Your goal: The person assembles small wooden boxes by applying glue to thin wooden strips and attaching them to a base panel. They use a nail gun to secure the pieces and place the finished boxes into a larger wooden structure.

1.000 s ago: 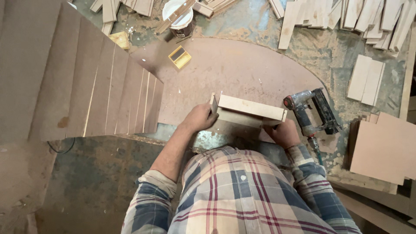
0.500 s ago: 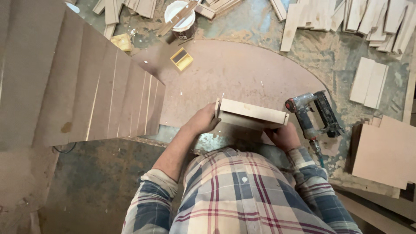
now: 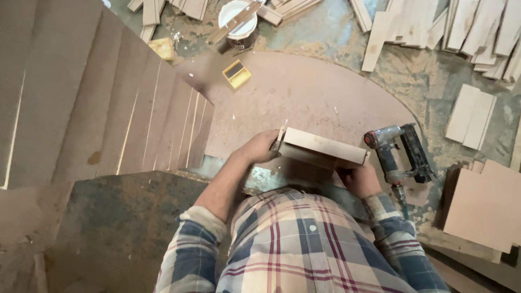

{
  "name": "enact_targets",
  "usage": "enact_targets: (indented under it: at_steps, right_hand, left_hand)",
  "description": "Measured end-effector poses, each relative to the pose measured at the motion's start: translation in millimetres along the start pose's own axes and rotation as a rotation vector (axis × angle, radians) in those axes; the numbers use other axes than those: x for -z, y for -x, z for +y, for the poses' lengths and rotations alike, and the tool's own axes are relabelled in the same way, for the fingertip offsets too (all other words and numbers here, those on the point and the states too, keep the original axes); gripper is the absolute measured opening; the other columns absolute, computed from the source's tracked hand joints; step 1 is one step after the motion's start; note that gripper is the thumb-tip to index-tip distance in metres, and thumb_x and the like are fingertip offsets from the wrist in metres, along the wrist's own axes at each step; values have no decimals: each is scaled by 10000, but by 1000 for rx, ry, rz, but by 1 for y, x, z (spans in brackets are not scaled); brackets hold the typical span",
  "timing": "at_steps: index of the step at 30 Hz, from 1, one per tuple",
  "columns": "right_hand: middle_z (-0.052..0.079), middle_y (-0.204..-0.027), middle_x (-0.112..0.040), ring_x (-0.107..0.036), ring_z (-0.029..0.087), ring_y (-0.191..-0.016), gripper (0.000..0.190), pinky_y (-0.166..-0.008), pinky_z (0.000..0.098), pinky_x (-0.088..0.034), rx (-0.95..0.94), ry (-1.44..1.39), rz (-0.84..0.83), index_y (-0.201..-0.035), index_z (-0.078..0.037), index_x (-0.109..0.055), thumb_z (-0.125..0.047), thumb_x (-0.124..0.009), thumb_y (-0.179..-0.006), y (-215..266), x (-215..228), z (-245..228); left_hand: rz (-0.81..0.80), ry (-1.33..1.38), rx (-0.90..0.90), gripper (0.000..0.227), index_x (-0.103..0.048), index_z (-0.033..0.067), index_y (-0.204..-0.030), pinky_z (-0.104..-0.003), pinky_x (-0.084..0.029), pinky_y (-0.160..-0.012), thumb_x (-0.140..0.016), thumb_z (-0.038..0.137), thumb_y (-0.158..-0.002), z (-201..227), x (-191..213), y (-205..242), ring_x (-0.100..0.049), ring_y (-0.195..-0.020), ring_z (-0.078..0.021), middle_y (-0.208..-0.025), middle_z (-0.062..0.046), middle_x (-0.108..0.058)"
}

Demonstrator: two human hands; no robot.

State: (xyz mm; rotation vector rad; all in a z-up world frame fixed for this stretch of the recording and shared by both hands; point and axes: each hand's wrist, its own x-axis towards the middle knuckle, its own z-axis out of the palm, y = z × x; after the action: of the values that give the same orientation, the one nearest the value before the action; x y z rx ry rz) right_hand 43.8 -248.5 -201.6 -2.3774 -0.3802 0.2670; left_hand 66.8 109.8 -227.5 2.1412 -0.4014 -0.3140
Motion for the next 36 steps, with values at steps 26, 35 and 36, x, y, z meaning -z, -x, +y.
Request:
enact_targets:
  at_steps: [26,35,36]
  right_hand:
    - [194,-1138,-712,-712,348,-949,460,-806,399,-573,44,47,-35,-1304,-99,-603,-120,-688,-852,-5,-16,15]
    - [182,-1232,-669,-688,316,-1114,547,-927,376,-547,-71,-104,-65,-1365,-77,-543,-79,-653,-830,-11,-24,20]
    - [178,-1239,-666,-687,306,-1123,526,-932,369,-548,-100,-110,-68,-1362,-78,-543,-91,-663,-850,-10,-25,20]
  left_hand:
    - [-259,-135,3,611,-508,-37,-1272,-474,-530,-898,-721,19,-701,1,17,-21,-634,-1028,-436,-1201,-238,-554]
    - [-254,-181,40,515,-526,-30,-1255,-475,-531,-922,-625,-22,-749,10,24,-27,-635,-1065,-437,-1193,-241,-577]
    - [-252,-187,35,520,-521,-37,-1246,-480,-528,-916,-624,-21,-737,11,25,-27,-633,-1067,-440,-1184,-244,-576]
